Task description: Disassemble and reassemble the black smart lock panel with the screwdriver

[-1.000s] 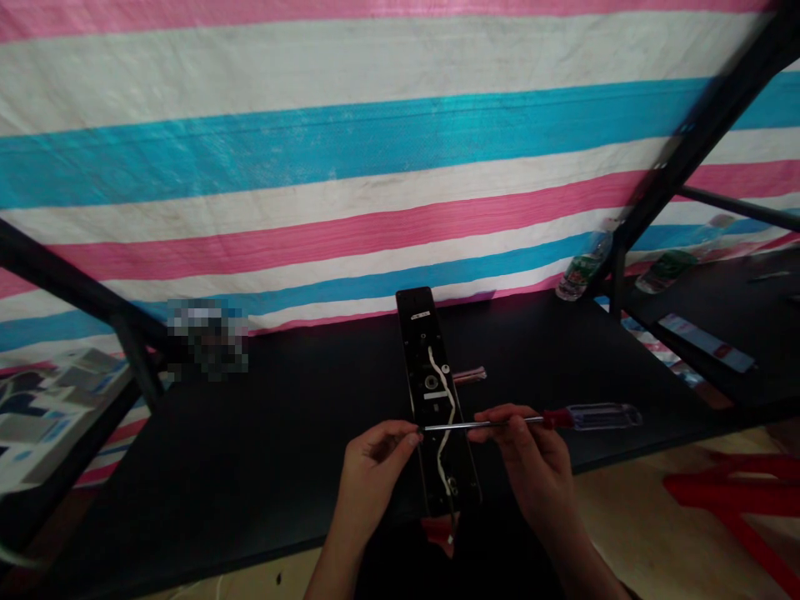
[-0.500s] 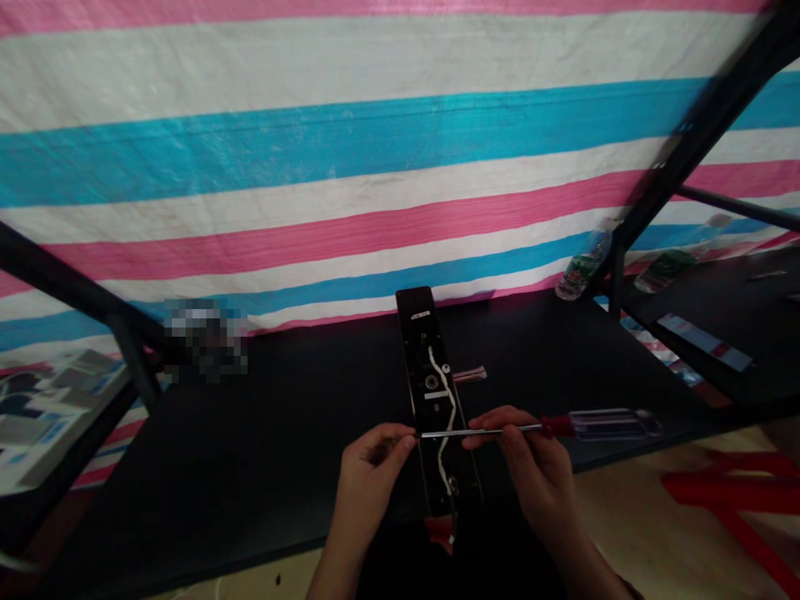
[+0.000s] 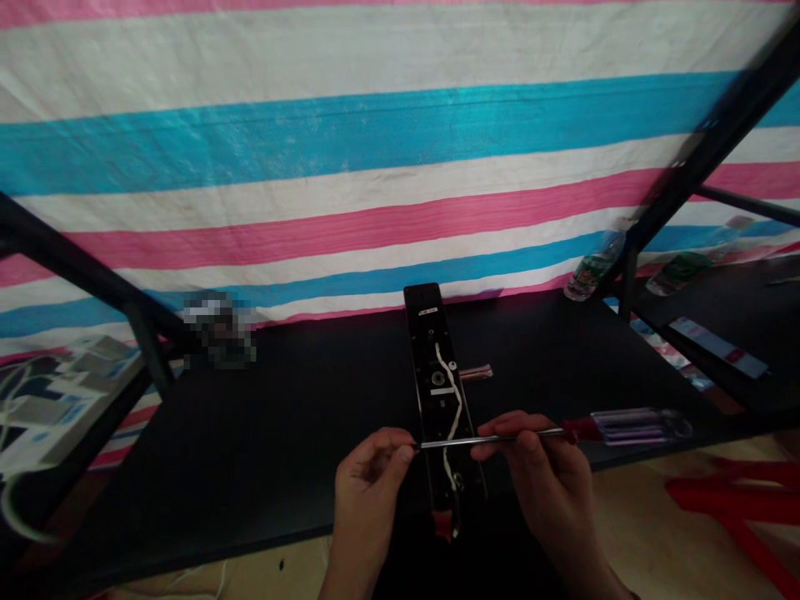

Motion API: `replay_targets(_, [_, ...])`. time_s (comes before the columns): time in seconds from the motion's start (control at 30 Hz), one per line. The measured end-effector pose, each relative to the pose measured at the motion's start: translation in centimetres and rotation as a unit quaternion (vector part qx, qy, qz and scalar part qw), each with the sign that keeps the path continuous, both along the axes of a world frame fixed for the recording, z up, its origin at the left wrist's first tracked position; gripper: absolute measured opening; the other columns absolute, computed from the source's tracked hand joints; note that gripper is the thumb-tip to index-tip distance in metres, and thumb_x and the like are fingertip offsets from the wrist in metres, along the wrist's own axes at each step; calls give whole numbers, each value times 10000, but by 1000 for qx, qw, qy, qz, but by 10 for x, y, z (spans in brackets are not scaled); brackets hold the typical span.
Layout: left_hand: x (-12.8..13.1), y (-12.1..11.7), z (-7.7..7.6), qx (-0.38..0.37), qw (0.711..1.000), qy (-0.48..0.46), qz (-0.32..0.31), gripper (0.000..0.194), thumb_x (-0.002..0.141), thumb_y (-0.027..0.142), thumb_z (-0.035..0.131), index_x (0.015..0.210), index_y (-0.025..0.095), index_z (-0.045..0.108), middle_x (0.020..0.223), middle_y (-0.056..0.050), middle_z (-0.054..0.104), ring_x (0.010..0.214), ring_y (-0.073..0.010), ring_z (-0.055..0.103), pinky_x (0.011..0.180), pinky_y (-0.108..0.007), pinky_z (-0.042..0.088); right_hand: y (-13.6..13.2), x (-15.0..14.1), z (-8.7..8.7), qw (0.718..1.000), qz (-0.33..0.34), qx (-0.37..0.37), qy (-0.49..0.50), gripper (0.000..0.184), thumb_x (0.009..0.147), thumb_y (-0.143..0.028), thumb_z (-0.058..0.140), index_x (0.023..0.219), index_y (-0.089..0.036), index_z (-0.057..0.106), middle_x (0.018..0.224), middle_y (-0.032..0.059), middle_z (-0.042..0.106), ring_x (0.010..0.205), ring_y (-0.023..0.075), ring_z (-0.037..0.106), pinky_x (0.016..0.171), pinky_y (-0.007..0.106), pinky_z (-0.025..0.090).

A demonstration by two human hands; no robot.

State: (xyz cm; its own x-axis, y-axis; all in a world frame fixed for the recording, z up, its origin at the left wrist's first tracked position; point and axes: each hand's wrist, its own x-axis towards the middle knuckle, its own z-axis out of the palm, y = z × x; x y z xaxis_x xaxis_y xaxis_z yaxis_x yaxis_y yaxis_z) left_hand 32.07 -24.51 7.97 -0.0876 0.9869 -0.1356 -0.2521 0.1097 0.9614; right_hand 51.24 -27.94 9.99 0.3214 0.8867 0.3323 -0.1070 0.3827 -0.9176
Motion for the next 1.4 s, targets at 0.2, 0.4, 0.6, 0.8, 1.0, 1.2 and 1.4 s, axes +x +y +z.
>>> replay_targets(0.2, [22,-9,8,-62,974,-200,88,316,603,424,962,748,220,768,833,-16,743,791,-139,687,745,-228,582,-13,-25,0,998,-48,31,28,180,1034,-321,573,1053,-284,749,945,47,760,883,198,752,775,343,625])
replay_targets(0.4, [26,-8,7,-93,938,-333,25,258,662,387,942,808,258,774,816,5,727,772,-146,694,709,-254,588,-19,-27,10,994,-39,90,-44,183,1035,-327,570,1118,-305,732,893,52,778,929,212,743,729,335,641])
replay_targets(0.6, [32,-13,14,-162,877,-448,-59,247,649,386,956,816,304,793,772,24,687,703,-116,664,635,-227,556,-24,-21,8,987,-8,109,-116,234,1034,-362,555,1196,-336,722,1035,70,777,845,204,766,682,329,652])
replay_targets(0.8, [38,-1,17,-196,867,-450,-81,258,643,382,960,831,297,806,737,47,695,691,-90,664,636,-202,549,-30,-34,-9,977,-72,118,-164,257,1029,-394,551,1229,-354,707,1077,77,779,857,228,769,698,367,652])
replay_targets(1.0, [33,16,-1,-151,975,-149,-70,391,607,354,952,929,176,818,837,-47,770,748,-139,684,728,-247,553,1,-14,-7,974,-68,71,-202,212,1027,-261,567,1143,-309,738,1041,59,781,995,204,752,831,345,635])
replay_targets(1.2, [30,23,-40,65,976,208,26,377,823,368,734,1171,222,740,1241,-113,705,1173,-280,663,984,-414,535,37,-9,-11,959,-77,68,-266,195,998,-190,580,1038,-245,763,986,60,763,919,173,755,795,294,634])
replay_targets(1.4, [48,13,-74,34,990,136,-33,559,951,400,601,1475,234,502,1469,-120,614,1364,-287,581,1146,-463,454,41,-15,-11,950,-87,62,-294,190,986,-150,580,1003,-233,750,963,57,749,921,171,753,820,288,629])
